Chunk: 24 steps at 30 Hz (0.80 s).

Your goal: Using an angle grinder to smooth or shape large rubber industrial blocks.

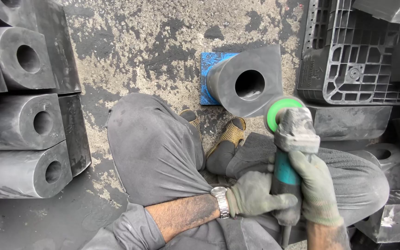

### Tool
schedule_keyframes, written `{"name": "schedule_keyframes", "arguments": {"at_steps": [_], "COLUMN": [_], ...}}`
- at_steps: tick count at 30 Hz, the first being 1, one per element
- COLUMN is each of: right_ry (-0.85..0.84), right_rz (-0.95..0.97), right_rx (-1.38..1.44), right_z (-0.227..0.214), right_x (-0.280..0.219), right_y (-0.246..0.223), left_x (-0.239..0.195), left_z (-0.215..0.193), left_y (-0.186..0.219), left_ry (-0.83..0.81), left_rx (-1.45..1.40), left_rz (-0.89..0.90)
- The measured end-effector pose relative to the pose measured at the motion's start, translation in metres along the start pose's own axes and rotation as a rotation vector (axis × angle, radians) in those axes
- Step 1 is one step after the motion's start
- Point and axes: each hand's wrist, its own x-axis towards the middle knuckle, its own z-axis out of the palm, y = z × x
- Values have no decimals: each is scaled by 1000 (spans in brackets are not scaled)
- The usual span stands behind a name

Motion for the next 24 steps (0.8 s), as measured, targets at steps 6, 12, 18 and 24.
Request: {"name": "schedule_keyframes", "arguments": {"at_steps": [6, 12, 18, 24], "right_ry": [4, 44, -18, 7], "right_rz": [13, 18, 68, 50], "right_rx": [-76, -21, -125, -50], "right_z": [8, 5, 10, 0], "right_x": [0, -5, 0, -5], "right_y": [-13, -6, -11, -8], "left_x": [2, -1, -7, -2], "left_z": [-10, -7, -5, 1], "left_y": [14, 10, 11, 7], "left_ry": [85, 69, 126, 0], "left_rx": [-143, 33, -209, 67], "left_rz": [-106, 243, -7, 155]}}
